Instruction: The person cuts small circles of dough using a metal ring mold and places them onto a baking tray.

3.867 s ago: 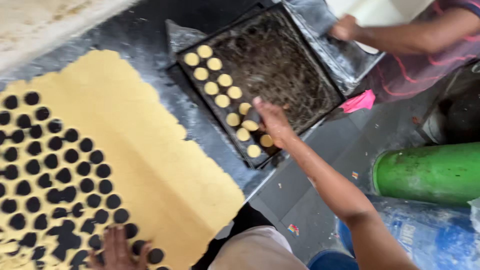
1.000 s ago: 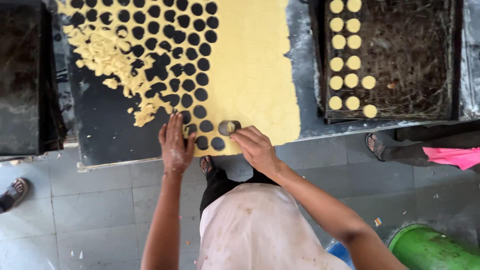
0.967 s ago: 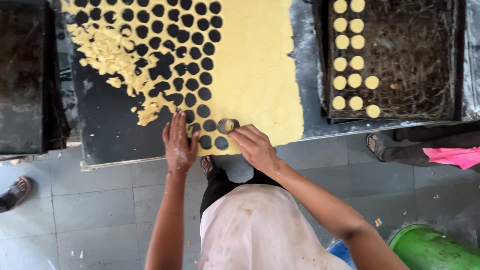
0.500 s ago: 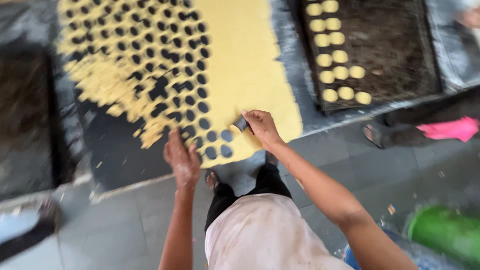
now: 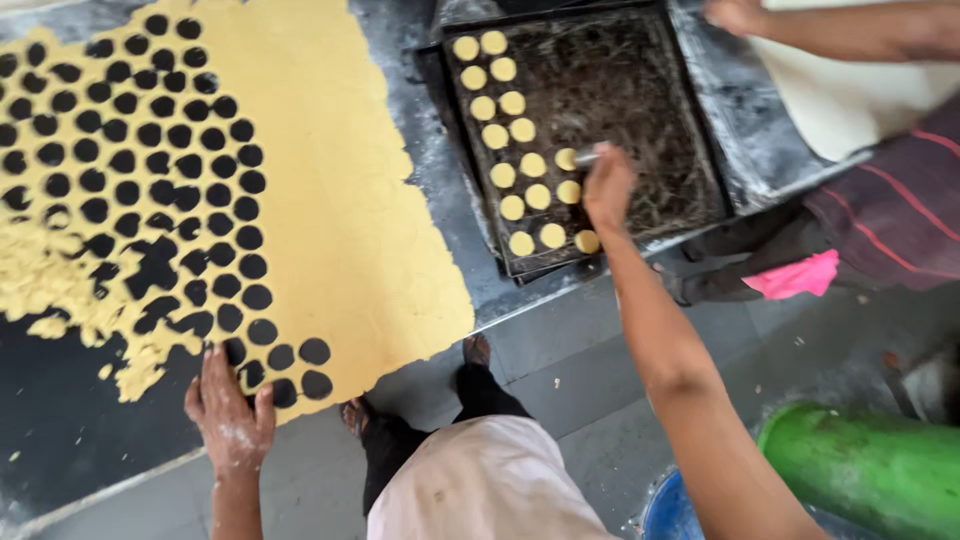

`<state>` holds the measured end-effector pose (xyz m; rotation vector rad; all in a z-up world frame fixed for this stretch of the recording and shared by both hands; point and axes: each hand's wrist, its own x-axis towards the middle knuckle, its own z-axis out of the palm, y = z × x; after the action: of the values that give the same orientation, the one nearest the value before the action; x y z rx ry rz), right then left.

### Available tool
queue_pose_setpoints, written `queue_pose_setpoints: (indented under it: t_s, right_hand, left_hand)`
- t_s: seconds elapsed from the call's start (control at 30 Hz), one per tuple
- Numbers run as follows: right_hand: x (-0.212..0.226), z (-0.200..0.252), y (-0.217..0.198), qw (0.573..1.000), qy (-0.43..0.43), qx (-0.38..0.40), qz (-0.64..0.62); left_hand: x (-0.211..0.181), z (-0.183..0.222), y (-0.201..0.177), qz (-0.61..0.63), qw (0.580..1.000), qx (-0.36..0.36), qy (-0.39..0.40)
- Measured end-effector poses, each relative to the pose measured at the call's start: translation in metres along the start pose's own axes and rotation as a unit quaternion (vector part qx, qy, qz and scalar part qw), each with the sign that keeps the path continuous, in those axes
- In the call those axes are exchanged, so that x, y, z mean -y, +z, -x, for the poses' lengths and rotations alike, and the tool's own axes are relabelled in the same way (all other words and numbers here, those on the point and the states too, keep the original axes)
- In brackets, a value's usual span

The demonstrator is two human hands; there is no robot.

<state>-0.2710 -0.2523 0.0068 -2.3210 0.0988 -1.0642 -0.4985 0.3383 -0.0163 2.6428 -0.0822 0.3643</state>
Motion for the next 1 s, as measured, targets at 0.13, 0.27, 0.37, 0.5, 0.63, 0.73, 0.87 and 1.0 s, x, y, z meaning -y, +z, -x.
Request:
queue_pose_setpoints:
  t_s: [0.13,0.27,0.37,0.5,0.63,0.73,0.87,1.0]
  right_hand:
    - [0.046,0.020,-0.003,0.986,0.130,0.035,-0.101]
    - [0.179,0.103,-0.003,0.899,0.116,0.269,-0.326]
    - [0.263,0.143,0.003,0.862,-0.036,0.412,-0.295]
    - [0.326,0.159,0.027,0.846,-0.230,0.390,-0.281]
    - [0.355,0.175,0.068,0.832,-0.306,0.407,-0.218]
    - [0.359,0.185,0.091,0.822,-0.308,0.446,-0.175]
    - [0.348,0.195,0.105,0.846,-0.153,0.478,-0.181]
    - [0.317,0.179,0.123,0.804,0.241,0.525,-0.142]
  left_hand:
    - [0.004,-0.001,0.001,0.053,0.998,-0.025,-0.020]
    - [0.008,-0.003,0.002,0.004,0.998,0.027,-0.053]
    - [0.009,-0.002,0.003,-0.010,0.996,0.032,-0.081]
    - [0.010,0.006,0.008,0.029,0.998,-0.032,-0.056]
    - [0.019,0.008,0.009,0.060,0.995,-0.048,-0.067]
    - [0.024,0.010,0.005,0.105,0.991,-0.063,-0.057]
    - [0.025,0.015,0.004,0.116,0.991,-0.039,-0.058]
    - [0.017,0.005,-0.002,0.106,0.991,-0.074,-0.029]
